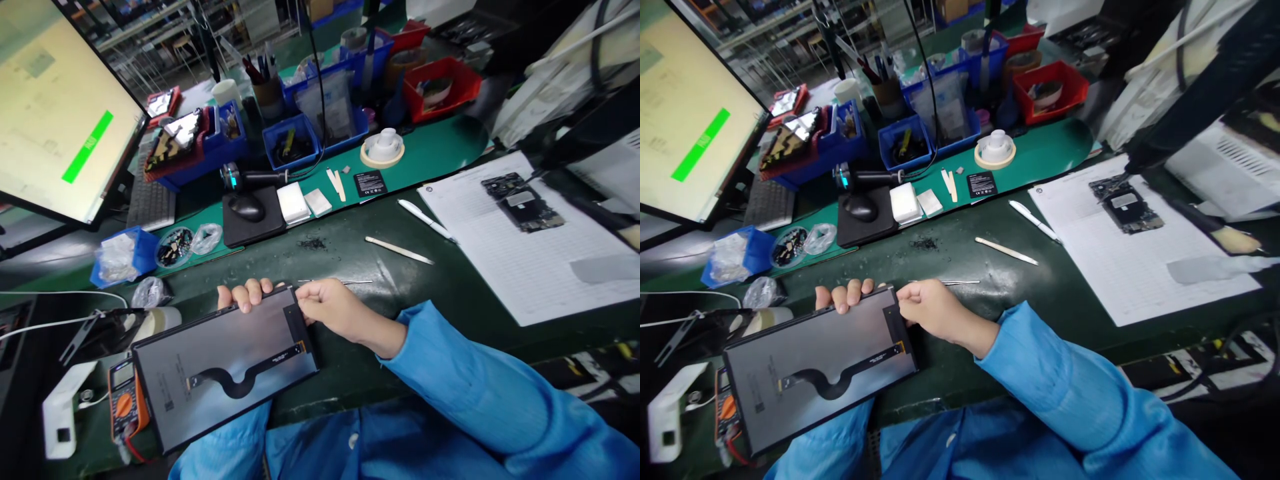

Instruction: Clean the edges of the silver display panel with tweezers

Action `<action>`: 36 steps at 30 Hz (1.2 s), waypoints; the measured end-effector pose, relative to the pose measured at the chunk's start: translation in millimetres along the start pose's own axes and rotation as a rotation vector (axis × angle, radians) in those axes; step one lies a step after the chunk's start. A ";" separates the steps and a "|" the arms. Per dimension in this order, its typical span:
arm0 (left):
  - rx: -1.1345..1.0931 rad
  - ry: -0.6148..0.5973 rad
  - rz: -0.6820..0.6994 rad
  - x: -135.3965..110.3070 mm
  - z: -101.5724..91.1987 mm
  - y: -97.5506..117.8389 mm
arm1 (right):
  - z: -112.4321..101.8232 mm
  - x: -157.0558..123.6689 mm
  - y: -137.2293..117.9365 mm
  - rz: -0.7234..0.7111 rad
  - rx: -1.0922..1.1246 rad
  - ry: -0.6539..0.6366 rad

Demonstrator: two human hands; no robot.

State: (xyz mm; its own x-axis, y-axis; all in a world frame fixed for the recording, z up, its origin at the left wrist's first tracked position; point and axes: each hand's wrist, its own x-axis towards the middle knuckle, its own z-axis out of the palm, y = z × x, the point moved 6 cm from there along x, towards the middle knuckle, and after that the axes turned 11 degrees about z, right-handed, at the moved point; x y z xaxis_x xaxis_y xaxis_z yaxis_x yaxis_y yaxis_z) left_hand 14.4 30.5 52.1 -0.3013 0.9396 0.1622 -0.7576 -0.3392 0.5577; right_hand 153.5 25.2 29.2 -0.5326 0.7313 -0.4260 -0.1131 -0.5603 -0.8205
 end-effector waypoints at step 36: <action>0.076 0.027 0.047 4.3 -5.2 6.2 | 3.3 -3.3 -2.4 0.010 -0.041 -0.068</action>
State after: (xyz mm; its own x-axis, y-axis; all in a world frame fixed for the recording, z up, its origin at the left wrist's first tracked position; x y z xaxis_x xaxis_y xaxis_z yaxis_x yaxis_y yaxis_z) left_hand 5.4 32.2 52.1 -0.3519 0.9207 0.1686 -0.6965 -0.3779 0.6100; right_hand 152.8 22.8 33.8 -0.5897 0.6968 -0.4083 -0.0738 -0.5499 -0.8319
